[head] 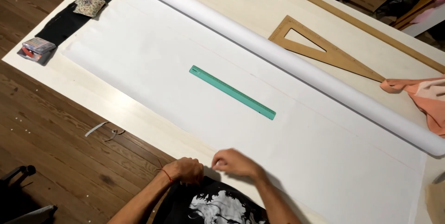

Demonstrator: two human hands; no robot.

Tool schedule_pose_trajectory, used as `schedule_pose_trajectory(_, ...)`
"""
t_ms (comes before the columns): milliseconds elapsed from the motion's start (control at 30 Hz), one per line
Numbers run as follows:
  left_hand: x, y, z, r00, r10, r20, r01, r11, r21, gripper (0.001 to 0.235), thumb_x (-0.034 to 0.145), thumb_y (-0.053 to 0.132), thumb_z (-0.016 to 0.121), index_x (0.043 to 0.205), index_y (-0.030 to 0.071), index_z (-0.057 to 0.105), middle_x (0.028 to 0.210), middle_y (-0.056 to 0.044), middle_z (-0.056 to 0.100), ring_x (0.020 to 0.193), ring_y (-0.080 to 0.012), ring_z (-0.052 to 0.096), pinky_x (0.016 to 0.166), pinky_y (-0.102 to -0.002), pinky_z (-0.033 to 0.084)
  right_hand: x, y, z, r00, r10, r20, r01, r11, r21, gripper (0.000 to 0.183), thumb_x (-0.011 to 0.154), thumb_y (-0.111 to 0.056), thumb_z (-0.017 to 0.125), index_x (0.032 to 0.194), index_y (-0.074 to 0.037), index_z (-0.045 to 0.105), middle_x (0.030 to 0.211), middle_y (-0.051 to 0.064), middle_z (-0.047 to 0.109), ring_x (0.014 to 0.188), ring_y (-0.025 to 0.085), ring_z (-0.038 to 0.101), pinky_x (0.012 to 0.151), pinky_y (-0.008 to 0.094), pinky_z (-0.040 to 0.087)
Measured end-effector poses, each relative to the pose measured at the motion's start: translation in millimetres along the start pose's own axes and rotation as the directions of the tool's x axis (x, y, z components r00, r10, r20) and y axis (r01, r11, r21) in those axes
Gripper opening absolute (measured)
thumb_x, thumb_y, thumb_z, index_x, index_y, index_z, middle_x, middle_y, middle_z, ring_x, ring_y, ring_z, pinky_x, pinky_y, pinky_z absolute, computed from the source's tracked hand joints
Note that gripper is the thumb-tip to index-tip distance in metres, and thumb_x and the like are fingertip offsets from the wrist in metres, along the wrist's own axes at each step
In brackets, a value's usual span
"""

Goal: Marking lines on a large sheet of paper using a ruler and a pencil to create a pattern

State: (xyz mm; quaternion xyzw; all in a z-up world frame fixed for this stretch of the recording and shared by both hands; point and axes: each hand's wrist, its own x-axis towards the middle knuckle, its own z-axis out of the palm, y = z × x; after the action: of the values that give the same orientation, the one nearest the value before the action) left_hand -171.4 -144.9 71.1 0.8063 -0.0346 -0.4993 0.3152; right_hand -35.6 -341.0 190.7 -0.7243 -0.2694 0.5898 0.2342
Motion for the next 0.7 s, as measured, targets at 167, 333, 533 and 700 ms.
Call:
schedule_pose_trajectory(167, 25.0, -19.8, 4.6, 0.999, 0.036, 0.014, -0.037, 0.996, 0.08, 0.021, 0.123, 0.022, 0.054, 0.119, 0.008, 0.07, 0.107, -0.015, 0.082, 0.074, -0.0264, 0.083, 0.06, -0.041, 0.07, 90.3, 74.7, 59.1, 0.977, -0.094, 0.191, 0.159, 0.921, -0.357, 0.025, 0.12, -0.031, 0.072, 0.103, -0.013, 0.072, 0.094, 0.0, 0.073, 0.081, 0.015, 0.068, 0.078, 0.033, 0.057)
schedule_pose_trajectory(333, 39.3, -29.1, 14.9, 0.991, -0.056, 0.121, 0.057, 0.998, -0.008, 0.032, 0.126, 0.025, 0.053, 0.128, -0.003, 0.066, 0.12, -0.027, 0.084, 0.077, -0.0335, 0.086, 0.056, -0.041, 0.071, 116.6, 85.4, 83.7, 0.964, -0.071, 0.254, 0.191, 0.853, -0.487, 0.027, 0.12, -0.03, 0.071, 0.12, -0.005, 0.078, 0.115, 0.012, 0.083, 0.1, 0.027, 0.079, 0.091, 0.045, 0.066)
schedule_pose_trajectory(533, 14.7, -9.4, 1.2, 0.993, -0.069, 0.093, 0.073, 0.997, -0.04, 0.034, 0.124, 0.027, 0.058, 0.112, -0.001, 0.073, 0.095, -0.023, 0.085, 0.073, -0.0307, 0.086, 0.058, -0.038, 0.071, 124.2, 85.1, 80.7, 0.955, -0.078, 0.286, 0.219, 0.836, -0.503, 0.027, 0.12, -0.029, 0.071, 0.114, -0.003, 0.077, 0.103, 0.013, 0.079, 0.089, 0.029, 0.075, 0.08, 0.046, 0.062)
schedule_pose_trajectory(700, 32.4, -25.8, 13.2, 0.995, -0.06, 0.078, 0.065, 0.996, -0.063, 0.028, 0.125, 0.022, 0.057, 0.123, -0.002, 0.07, 0.099, -0.023, 0.086, 0.072, -0.0298, 0.086, 0.058, -0.039, 0.073, 118.4, 79.0, 79.8, 0.959, -0.078, 0.273, 0.214, 0.83, -0.516, 0.028, 0.118, -0.03, 0.073, 0.115, -0.003, 0.078, 0.107, 0.015, 0.08, 0.094, 0.032, 0.076, 0.08, 0.048, 0.062)
